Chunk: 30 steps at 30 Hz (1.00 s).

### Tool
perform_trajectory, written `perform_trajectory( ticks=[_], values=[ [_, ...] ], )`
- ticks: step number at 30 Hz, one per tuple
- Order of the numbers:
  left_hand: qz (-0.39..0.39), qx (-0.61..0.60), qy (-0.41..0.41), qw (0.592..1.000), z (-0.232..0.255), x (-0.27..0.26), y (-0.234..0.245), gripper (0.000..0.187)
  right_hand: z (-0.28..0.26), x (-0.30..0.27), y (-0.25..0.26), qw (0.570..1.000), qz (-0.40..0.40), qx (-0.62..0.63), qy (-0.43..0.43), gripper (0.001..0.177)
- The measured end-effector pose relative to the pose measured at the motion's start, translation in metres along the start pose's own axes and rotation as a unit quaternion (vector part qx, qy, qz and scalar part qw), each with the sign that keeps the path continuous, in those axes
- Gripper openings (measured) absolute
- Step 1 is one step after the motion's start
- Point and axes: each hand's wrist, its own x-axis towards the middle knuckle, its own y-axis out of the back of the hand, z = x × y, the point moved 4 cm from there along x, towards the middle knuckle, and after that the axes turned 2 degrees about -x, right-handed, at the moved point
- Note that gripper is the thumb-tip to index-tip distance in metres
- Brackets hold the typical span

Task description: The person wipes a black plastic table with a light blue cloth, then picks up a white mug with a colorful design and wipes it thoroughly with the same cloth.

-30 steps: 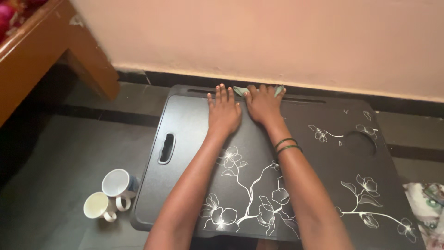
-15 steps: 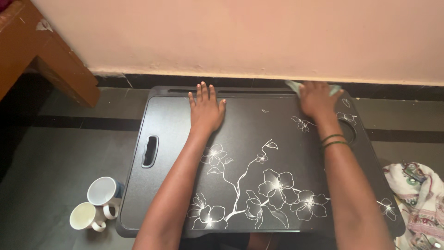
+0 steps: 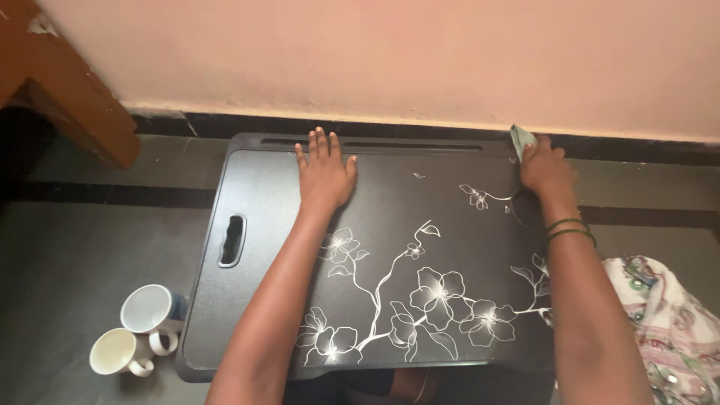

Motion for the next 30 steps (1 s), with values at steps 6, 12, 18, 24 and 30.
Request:
perform_trajectory(
  ticks=[6, 12, 18, 24, 30],
  values=[
    [0.01, -0.003, -0.001, 1.0, -0.001, -0.001, -0.001, 0.075, 0.023, -0.017, -0.003, 0.999, 0.012, 0.034, 0.027, 0.058],
    [0.015, -0.006, -0.006, 1.0, -0.002, 0.0, -0.005, 0.075, 0.05, -0.06, 0.006, 0.999, -0.005, 0.026, 0.037, 0.057],
    [0.02, 0.001, -0.014, 1.0, -0.001, 0.0, -0.004, 0.075, 0.079, -0.112, 0.018, 0.998, -0.033, 0.038, 0.042, 0.057],
    [0.029, -0.008, -0.018, 0.999, -0.002, 0.0, -0.005, 0.075, 0.101, -0.174, 0.038, 0.997, -0.073, 0.018, 0.013, 0.05],
    [0.024, -0.01, -0.023, 0.999, -0.003, 0.002, -0.007, 0.075, 0.118, -0.233, 0.055, 0.996, -0.092, 0.017, -0.009, 0.048]
  ],
)
